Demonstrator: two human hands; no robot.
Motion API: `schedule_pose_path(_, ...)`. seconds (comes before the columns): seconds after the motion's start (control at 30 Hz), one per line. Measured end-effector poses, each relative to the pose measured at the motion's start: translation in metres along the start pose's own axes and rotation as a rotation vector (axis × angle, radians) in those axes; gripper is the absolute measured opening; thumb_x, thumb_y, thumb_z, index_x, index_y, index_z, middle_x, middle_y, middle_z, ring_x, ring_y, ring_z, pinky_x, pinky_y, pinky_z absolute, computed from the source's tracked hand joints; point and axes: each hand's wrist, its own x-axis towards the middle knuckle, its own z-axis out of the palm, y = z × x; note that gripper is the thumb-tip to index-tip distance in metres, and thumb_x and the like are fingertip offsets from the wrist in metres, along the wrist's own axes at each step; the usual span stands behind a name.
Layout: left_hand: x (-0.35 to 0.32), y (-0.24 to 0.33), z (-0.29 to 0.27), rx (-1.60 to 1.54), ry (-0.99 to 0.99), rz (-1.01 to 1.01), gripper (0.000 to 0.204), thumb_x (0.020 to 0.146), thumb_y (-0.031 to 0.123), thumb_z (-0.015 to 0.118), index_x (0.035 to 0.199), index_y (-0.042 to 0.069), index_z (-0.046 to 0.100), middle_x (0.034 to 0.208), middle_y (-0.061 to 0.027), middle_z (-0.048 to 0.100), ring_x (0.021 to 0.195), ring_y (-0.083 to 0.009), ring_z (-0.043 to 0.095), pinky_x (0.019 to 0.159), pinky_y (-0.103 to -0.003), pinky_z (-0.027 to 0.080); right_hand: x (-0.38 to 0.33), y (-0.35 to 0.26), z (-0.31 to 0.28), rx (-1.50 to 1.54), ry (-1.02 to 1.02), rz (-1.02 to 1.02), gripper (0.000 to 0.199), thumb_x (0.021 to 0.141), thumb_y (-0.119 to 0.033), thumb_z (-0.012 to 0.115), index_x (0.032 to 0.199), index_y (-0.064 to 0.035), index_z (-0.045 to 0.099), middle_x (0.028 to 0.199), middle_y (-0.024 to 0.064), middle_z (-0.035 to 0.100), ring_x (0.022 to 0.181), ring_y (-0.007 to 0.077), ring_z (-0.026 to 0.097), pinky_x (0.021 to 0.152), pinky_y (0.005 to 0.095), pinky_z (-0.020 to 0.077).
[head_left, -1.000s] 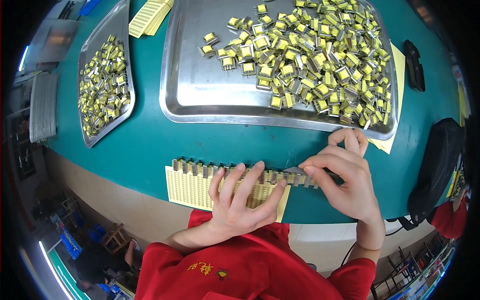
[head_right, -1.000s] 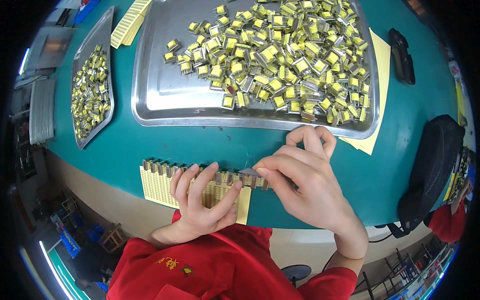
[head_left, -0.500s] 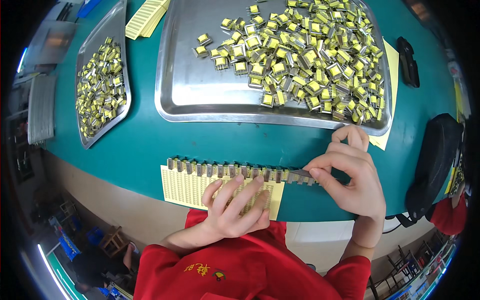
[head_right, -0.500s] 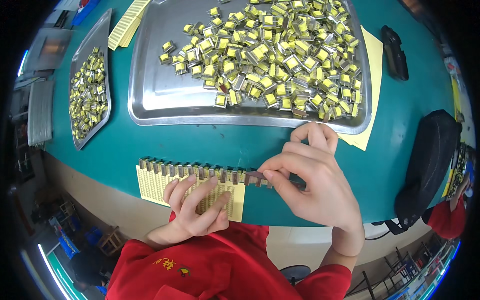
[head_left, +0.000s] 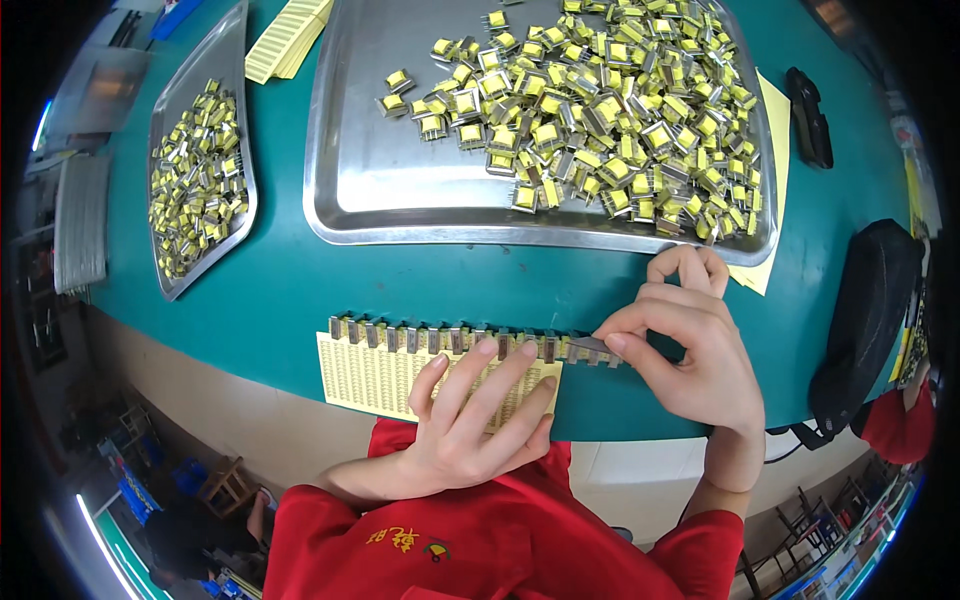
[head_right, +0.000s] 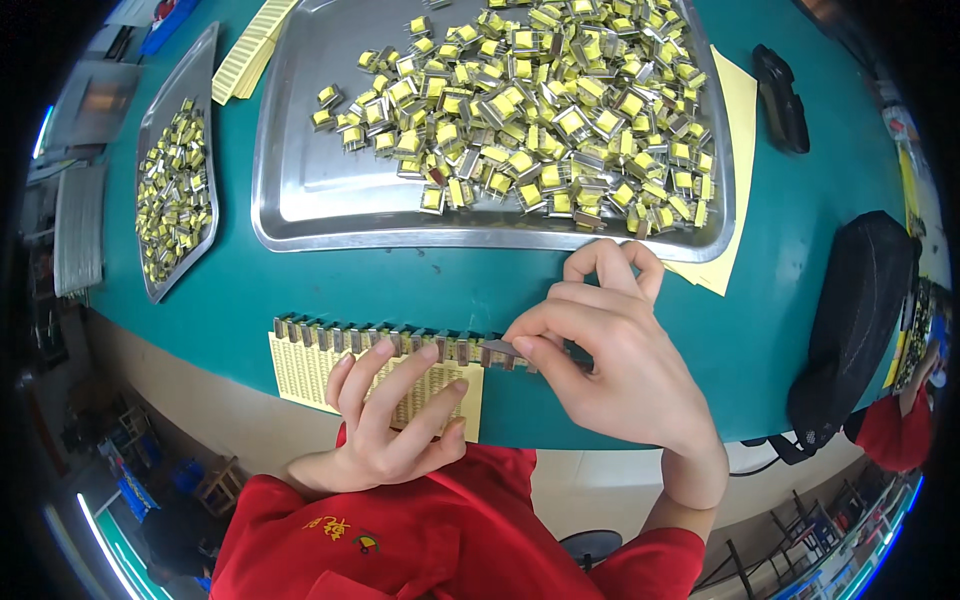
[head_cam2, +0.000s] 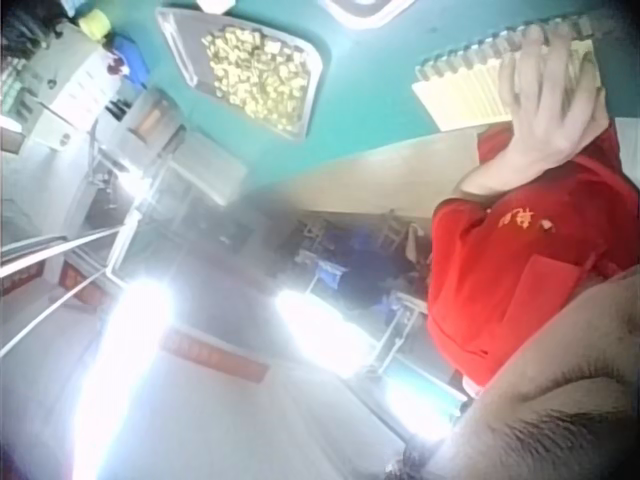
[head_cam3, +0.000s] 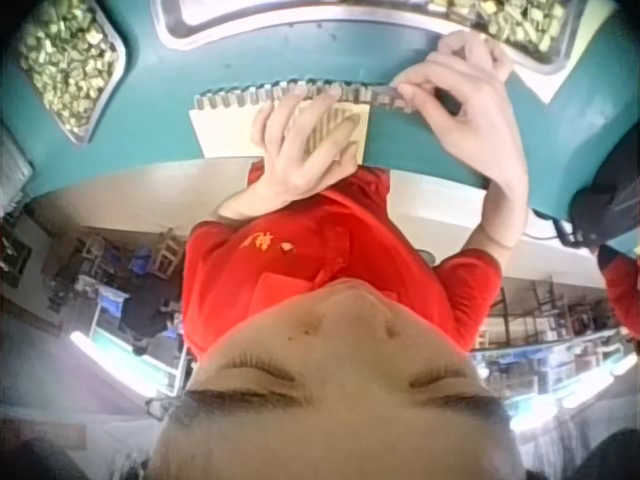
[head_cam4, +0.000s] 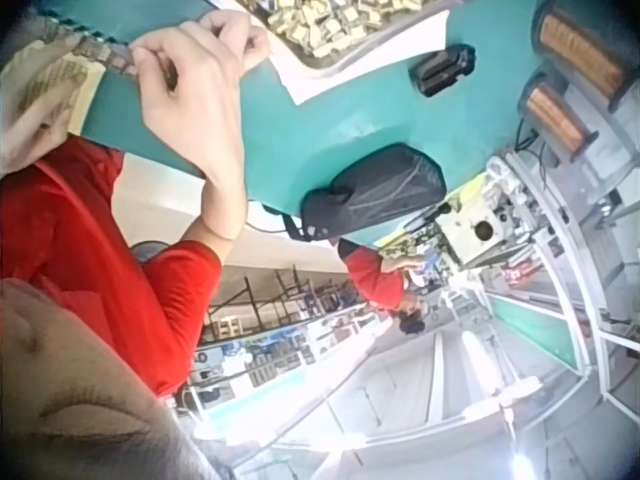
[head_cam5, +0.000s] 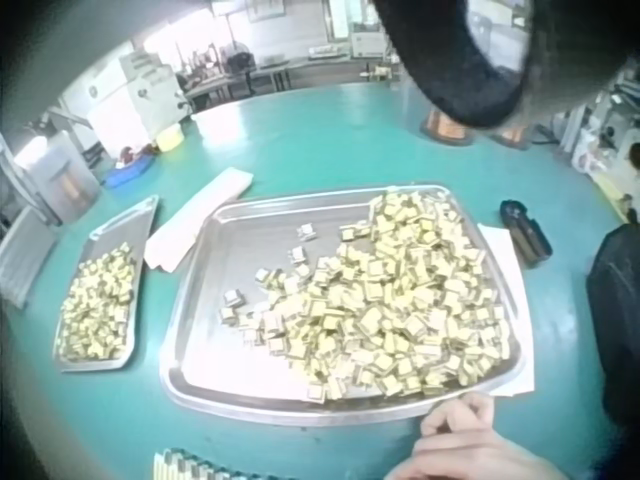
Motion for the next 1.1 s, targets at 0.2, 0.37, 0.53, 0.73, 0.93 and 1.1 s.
schedule_pose_path(0.2, 0.0047, -0.0031, 0.0028, 0.052, -0.048, 0.067, 0.027, 0.082, 0.035, 0.061, 0.103, 0.023, 0.075, 0.124, -0.0073, 0.063, 0.123, -0.0322, 0.048, 0.11, -0.045, 0.025, 0.0005, -0.0012, 0.0018, -0.023, 0.031, -0.01, 0.004, 0.076, -0.011, 0.075, 0.078, -0.0112, 0.072, 0.065, -0.0012, 0.053, 0.088, 0.0225, 0.046, 0.096, 0.0399, 0.027)
schedule_pose_path(0.37, 0.0059, -0.0018, 0.0039, 0.038, -0.061, 0.048, 0.028, 0.082, 0.034, 0.062, 0.104, 0.023, 0.075, 0.125, -0.0075, 0.063, 0.122, -0.0323, 0.048, 0.109, -0.045, 0.025, 0.0, 0.0005, -0.0001, -0.008, -0.009, -0.003, 0.002, 0.081, -0.012, 0.072, 0.081, -0.0117, 0.071, 0.067, -0.0024, 0.058, 0.092, 0.0223, 0.047, 0.1, 0.0434, 0.023)
schedule_pose_path(0.53, 0.0068, -0.0021, 0.0037, 0.031, -0.075, 0.051, 0.028, 0.081, 0.033, 0.062, 0.104, 0.023, 0.075, 0.125, -0.0076, 0.063, 0.122, -0.0328, 0.048, 0.109, -0.045, 0.026, 0.0001, 0.0012, 0.0007, -0.018, -0.008, -0.007, 0.002, 0.081, -0.012, 0.072, 0.08, -0.012, 0.07, 0.067, -0.0026, 0.058, 0.092, 0.0222, 0.047, 0.1, 0.0436, 0.0229)
schedule_pose_path(0.73, 0.0056, -0.0029, 0.0045, 0.025, -0.075, 0.046, 0.028, 0.081, 0.034, 0.063, 0.104, 0.022, 0.075, 0.125, -0.0079, 0.063, 0.122, -0.0333, 0.048, 0.108, -0.045, 0.027, -0.0001, 0.001, 0.0011, -0.02, -0.004, -0.011, 0.003, 0.081, -0.012, 0.072, 0.08, -0.0118, 0.07, 0.067, -0.0024, 0.058, 0.093, 0.0224, 0.047, 0.099, 0.0439, 0.023)
schedule_pose_path(0.93, 0.0066, -0.0031, 0.004, 0.024, -0.08, 0.042, 0.028, 0.08, 0.034, 0.064, 0.103, 0.022, 0.075, 0.125, -0.0083, 0.062, 0.122, -0.0336, 0.048, 0.108, -0.045, 0.027, -0.0002, 0.0007, 0.0014, -0.026, -0.008, -0.01, 0.003, 0.081, -0.012, 0.072, 0.08, -0.0115, 0.069, 0.068, -0.0021, 0.059, 0.093, 0.0227, 0.047, 0.099, 0.0445, 0.0229)
schedule_pose_path(1.1, 0.0064, -0.0028, 0.0046, 0.023, -0.097, 0.04, 0.03, 0.081, 0.035, 0.063, 0.106, 0.024, 0.075, 0.126, -0.0088, 0.062, 0.123, -0.0338, 0.047, 0.108, -0.046, 0.027, -0.0001, 0.0012, 0.0012, -0.028, -0.011, -0.012, 0.002, 0.081, -0.011, 0.071, 0.08, -0.0115, 0.069, 0.069, -0.0019, 0.059, 0.094, 0.0229, 0.047, 0.099, 0.0448, 0.0228)
